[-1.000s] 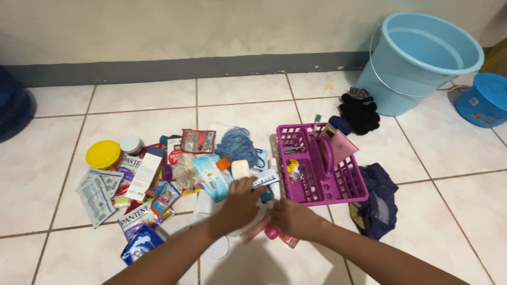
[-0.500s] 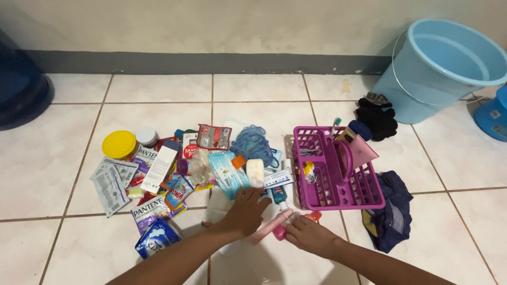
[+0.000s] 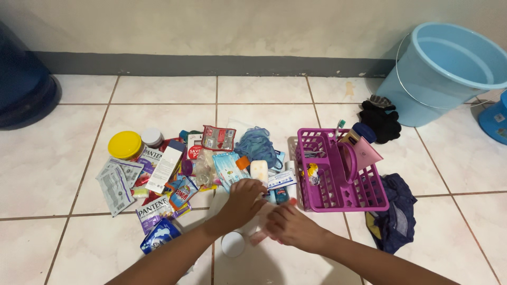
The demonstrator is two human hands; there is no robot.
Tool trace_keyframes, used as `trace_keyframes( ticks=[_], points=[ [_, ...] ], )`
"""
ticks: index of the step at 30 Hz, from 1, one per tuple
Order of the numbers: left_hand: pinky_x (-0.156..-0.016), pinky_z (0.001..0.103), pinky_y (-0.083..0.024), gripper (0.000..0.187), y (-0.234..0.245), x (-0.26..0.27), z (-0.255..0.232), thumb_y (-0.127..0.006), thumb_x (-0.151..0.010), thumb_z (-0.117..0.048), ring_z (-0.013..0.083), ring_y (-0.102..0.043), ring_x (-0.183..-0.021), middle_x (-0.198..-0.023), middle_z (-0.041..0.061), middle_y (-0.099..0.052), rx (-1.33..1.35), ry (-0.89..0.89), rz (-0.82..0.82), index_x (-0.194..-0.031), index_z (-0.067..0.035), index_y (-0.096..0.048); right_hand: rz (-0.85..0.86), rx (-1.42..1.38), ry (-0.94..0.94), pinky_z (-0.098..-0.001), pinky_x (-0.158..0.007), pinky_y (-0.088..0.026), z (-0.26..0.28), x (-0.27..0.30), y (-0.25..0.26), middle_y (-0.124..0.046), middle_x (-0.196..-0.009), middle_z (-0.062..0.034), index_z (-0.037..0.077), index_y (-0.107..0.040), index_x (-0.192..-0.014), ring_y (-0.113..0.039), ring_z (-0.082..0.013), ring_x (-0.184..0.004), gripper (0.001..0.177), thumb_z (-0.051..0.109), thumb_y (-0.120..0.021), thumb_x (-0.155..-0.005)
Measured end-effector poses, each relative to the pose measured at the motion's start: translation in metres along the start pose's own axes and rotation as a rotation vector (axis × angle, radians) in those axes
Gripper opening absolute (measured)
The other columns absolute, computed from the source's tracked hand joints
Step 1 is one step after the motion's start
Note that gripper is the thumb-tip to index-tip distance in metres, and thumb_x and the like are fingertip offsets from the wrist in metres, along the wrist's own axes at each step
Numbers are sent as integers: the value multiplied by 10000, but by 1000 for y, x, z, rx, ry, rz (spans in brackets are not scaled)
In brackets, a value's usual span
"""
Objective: The person organizes various toiletries and personal care items from a pile on the floor into a pink plastic basket. They pick up items such as toothpaste, soap, and small bottles one by one and place them into the basket.
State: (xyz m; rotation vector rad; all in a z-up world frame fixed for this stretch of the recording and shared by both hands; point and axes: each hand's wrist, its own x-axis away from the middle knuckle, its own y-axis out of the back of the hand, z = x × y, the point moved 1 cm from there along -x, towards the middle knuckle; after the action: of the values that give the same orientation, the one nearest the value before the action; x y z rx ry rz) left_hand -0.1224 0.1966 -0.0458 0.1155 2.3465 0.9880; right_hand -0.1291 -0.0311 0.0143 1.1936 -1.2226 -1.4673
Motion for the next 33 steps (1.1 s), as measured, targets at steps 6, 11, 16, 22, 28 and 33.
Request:
trace_keyframes(
  ticks=[6, 11, 16, 22, 28, 33],
  points=[
    [-883, 298, -564, 419, -6, -18, 14, -535, -1012, -448, 145, -683, -1007, -1118, 58, -710, 1408, 790, 306, -1222, -92, -605, -302, 187, 173, -468, -1143, -419, 5, -47, 38, -581, -1270, -116, 98, -597, -1173, -545, -315, -1274, 377, 317, -764, -915],
    [-742, 283, -589, 480, 15, -30, 1, -507, -1067, -497, 133, -695, -894, -1056, 66, -684, 1597, 878, 351, -1227, -55, -605, -306, 253, 103, -363, -1142, -475, -6, -57, 59, -611, -1305, 10, 259, -657, -1283, -590, -188, -1312, 457, 194, -731, -837],
    [-626, 320, -593, 462, 37, -48, -16, -493, -967, -512, 174, -708, -770, -989, 75, -701, 1521, 856, 363, -1190, -118, -584, -117, -507, -746, -386, -911, -573, -25, -54, 65, -712, -1158, -129, 178, -673, -1219, -683, -279, -1066, 336, 328, -721, -922],
    [-779, 279, -585, 467, 15, -67, -20, -512, -1044, -462, 149, -707, -915, -1065, 139, -705, 1432, 697, 344, -1225, -34, -558, -442, -369, -578, -393, -843, -517, -38, -21, 71, -578, -1207, -178, 41, -427, -1423, -625, -303, -1013, 654, 257, -749, -896],
    [-722, 274, -560, 485, 2, -93, -56, -487, -1051, -466, 100, -653, -869, -1080, 107, -687, 1241, 702, 501, -1286, -52, -581, -364, -910, -930, -294, -706, -534, -51, 9, 74, -639, -993, -71, 75, -501, -1371, -614, -153, -792, 477, 203, -671, -944],
    [-686, 293, -552, 469, 0, -133, -95, -460, -1038, -453, 158, -672, -823, -1064, 168, -742, 1204, 608, 613, -1281, -57, -522, -507, -1017, -824, -260, -744, -534, -86, 50, 102, -656, -928, -2, 20, -634, -1180, -625, -75, -850, 210, 114, -627, -991]
  ],
)
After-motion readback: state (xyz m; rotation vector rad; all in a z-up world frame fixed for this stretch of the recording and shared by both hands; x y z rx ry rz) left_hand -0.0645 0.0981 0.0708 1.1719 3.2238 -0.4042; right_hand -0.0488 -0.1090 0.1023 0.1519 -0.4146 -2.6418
